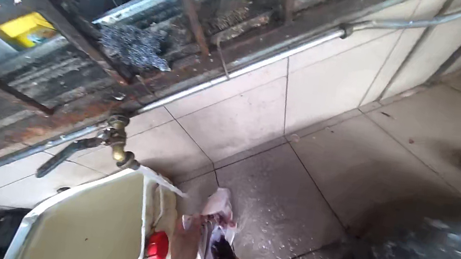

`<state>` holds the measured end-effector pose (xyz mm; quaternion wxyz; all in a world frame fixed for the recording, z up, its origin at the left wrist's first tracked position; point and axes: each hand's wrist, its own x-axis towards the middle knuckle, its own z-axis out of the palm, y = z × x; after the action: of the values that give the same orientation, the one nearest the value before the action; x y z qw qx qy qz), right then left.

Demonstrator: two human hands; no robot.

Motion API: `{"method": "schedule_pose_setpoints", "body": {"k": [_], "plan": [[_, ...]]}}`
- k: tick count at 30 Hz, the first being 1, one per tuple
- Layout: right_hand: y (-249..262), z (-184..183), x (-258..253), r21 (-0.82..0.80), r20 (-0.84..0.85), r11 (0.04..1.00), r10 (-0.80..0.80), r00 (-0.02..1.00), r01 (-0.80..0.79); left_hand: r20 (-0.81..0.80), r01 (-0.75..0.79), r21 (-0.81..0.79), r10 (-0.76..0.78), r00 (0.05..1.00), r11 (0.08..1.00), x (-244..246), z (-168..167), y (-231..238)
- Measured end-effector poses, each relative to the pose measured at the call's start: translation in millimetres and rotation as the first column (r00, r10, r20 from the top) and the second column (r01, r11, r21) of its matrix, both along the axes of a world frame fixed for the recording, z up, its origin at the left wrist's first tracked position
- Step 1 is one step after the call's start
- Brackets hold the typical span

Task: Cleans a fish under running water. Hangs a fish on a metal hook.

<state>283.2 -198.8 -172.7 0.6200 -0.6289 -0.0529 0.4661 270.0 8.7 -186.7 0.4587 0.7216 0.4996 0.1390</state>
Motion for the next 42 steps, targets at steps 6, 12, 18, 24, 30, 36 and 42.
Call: {"method": "schedule_pose_setpoints", "body": {"k": [6,12,18,24,30,36,42], "plan": [[83,12,65,-0.328,0.306,0.852,0.505,0.807,-0.409,0.267,-0.088,-0.283,0.166,0.949,0.955,3,1,19],[99,23,102,-0.472,0.336,0.665,0.743,0.579,-0.58,0.389,-0.081,-0.372,0.234,0.891,0.925,6,-15,29],[120,45,113,-0.594,0.353,0.522,0.853,0.385,-0.612,0.458,-0.139,-0.451,0.362,0.812,0.882,17,-15,29],[129,55,127,-0.724,0.343,0.436,0.9,0.27,-0.535,0.408,-0.156,-0.42,0.34,0.848,0.894,21,-11,32],[135,49,129,-0.75,0.358,0.446,0.895,0.267,-0.488,0.334,-0.18,-0.369,0.31,0.89,0.912,24,-10,40],[116,40,128,-0.743,0.334,0.442,0.895,0.294,-0.502,0.267,-0.198,-0.383,0.313,0.911,0.902,28,-10,39],[106,44,121,-0.75,0.34,0.41,0.912,0.23,-0.518,0.285,-0.19,-0.443,0.339,0.897,0.876,23,-19,39]]}}
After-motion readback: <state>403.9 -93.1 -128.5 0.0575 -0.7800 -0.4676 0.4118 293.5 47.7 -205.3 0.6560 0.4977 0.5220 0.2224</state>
